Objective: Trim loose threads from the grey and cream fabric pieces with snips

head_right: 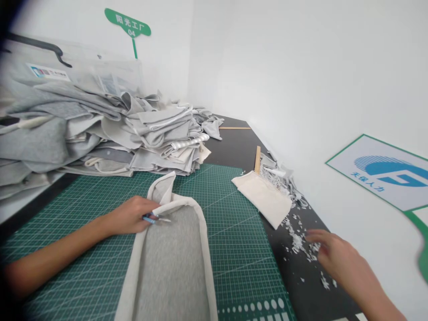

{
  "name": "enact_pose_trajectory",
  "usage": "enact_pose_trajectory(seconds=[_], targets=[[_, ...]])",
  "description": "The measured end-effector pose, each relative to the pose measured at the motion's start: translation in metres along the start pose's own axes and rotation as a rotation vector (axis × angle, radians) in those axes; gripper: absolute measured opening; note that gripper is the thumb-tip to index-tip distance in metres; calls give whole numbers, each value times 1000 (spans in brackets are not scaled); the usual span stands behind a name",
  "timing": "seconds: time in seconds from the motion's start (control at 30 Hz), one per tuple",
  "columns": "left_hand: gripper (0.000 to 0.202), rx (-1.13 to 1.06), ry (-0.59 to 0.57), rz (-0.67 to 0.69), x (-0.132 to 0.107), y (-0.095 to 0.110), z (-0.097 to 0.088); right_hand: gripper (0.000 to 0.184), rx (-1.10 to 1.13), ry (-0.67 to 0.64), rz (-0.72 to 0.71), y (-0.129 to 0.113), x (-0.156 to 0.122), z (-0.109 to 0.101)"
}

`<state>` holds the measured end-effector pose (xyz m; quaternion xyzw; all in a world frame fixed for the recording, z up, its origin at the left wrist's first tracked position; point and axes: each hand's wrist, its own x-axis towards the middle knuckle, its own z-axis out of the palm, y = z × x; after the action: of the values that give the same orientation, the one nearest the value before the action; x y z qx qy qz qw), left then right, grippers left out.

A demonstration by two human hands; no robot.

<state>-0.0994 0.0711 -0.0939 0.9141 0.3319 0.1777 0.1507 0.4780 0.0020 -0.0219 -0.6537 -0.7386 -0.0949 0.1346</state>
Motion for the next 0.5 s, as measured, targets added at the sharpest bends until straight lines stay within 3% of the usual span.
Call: enact_pose_trajectory(seconds=[0.07,0.17,0.3,0.4,0.5], targets=[[19,2,-2,0,0,1,-1,32,19,-44,-51,-41,12,-8],[19,3,-3,9,1,2,-3,20,232,125,-105,-123,35,-13],[21,7,1,20,1,2,-3,27,575,100,-412,-227,65,9],[20,9,9,24,1,1,-2,31,621,136,-576,-273,82,38],[20,5,13,28,0,1,-2,30,562,214,-674,-290,90,61]])
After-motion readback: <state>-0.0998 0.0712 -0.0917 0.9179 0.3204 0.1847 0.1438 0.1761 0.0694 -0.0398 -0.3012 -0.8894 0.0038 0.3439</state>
